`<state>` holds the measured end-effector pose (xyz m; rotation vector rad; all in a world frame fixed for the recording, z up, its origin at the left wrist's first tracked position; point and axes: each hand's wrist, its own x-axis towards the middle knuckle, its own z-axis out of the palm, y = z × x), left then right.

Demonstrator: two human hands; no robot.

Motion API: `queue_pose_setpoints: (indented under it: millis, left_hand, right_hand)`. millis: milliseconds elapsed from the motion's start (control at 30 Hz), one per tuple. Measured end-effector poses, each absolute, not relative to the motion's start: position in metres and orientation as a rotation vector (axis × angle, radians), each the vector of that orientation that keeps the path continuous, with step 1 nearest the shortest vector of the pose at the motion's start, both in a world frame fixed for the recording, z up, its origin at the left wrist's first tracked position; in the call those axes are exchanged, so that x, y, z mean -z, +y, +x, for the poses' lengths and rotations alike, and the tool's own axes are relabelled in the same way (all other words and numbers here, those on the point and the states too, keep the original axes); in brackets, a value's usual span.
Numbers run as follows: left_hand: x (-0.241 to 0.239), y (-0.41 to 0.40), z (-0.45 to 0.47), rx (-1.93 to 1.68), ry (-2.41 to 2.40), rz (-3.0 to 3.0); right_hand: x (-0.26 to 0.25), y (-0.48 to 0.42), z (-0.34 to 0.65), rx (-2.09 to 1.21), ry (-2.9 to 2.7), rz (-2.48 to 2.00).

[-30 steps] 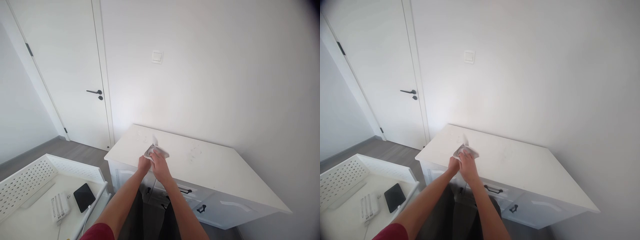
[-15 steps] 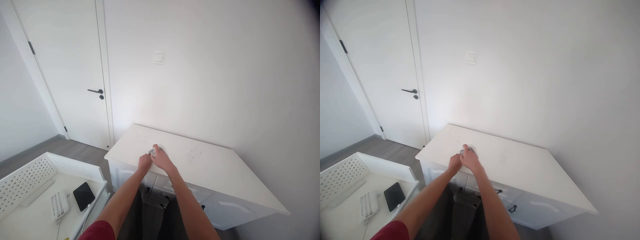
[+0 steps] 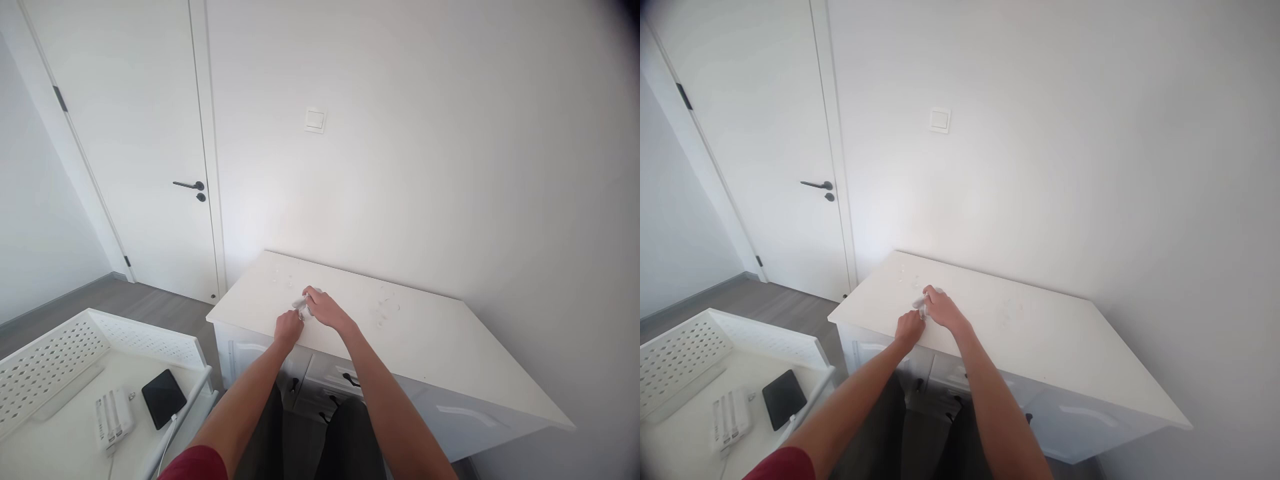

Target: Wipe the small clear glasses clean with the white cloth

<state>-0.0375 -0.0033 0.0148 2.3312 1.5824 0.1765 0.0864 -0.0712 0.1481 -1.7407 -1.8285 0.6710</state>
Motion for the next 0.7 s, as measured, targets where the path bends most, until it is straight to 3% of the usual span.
queue_pose_setpoints:
  millis: [567, 700]
  left_hand:
    - [-0.005, 0.003, -0.033, -0.121, 1.618, 2.359]
    - [-0.004, 0.003, -0.032, -0.112, 1.620, 2.382]
  right_hand:
    - [-0.136, -0.081, 0.082, -0.358, -2.010, -1.595]
    - [-0.129, -0.077, 0.079, -0.434, -1.996, -1.611]
